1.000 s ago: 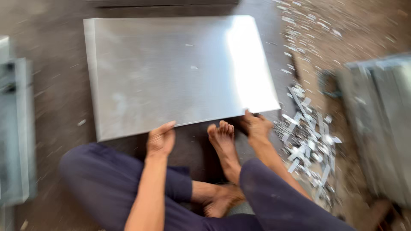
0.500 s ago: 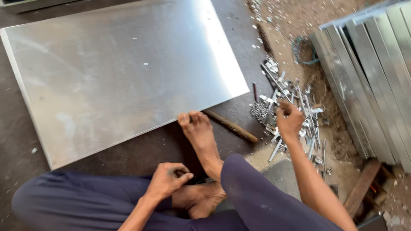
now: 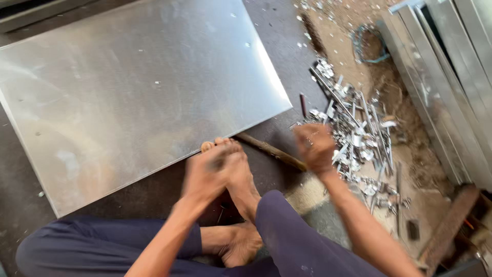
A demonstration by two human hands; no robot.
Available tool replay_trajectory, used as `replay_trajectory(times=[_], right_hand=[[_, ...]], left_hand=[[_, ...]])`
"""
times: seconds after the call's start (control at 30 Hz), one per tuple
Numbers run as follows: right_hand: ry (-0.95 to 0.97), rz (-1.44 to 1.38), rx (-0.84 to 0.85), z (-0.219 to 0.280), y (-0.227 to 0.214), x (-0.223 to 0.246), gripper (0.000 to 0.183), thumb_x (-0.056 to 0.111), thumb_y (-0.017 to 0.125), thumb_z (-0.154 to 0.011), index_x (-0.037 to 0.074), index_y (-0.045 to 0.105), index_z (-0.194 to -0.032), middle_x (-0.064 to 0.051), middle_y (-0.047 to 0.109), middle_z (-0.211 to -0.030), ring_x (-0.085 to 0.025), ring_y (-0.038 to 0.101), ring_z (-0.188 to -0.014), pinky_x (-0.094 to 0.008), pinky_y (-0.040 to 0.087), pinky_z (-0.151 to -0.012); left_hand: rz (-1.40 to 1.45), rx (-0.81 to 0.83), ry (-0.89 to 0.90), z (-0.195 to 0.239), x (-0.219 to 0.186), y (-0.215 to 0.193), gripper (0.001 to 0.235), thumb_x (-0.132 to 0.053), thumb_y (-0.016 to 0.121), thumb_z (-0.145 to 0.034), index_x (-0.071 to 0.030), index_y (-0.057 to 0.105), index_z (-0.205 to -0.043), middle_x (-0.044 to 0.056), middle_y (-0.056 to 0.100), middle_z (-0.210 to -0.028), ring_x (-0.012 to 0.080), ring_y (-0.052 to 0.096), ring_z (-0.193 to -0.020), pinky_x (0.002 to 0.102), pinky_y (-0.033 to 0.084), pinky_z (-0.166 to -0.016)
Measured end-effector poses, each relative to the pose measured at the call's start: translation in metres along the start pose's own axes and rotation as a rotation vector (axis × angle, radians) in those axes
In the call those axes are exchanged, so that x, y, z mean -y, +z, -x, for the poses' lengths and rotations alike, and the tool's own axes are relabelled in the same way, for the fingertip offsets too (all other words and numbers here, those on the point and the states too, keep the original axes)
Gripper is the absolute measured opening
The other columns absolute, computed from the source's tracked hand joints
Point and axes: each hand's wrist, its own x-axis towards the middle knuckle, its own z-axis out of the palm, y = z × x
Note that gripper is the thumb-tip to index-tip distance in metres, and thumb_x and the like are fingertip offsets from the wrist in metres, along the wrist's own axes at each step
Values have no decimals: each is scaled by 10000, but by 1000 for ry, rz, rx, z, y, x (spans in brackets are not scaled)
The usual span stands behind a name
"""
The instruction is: The person sits on the floor and uses a hammer and a metal punch to mark and create holes in a metal plate, then attaches hinges and a latch to assemble a metal enclosure.
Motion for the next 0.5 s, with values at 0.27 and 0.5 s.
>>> replay_trajectory(times=[0.27, 0.5], right_hand=[[19, 68, 115, 14, 2, 85, 417, 231, 756, -851, -1, 653, -1183, -154, 669, -1071, -332, 666, -945, -431, 553, -816], [177, -80, 407, 69, -76, 76, 426, 326, 588, -1030, 0, 569, -1304, -178, 683, -1002, -244, 655, -734, -362, 560, -596]], left_hand=[[-283, 118, 74, -54, 29, 73, 291, -95, 634, -913, -29, 704, -1188, 214, 722, -1051, 403, 687, -977, 449, 533, -866], [-221, 73, 113, -63, 45, 97, 283, -123, 649, -942, 5, 701, -1188, 243, 725, -1033, 385, 700, -948, 464, 538, -876]])
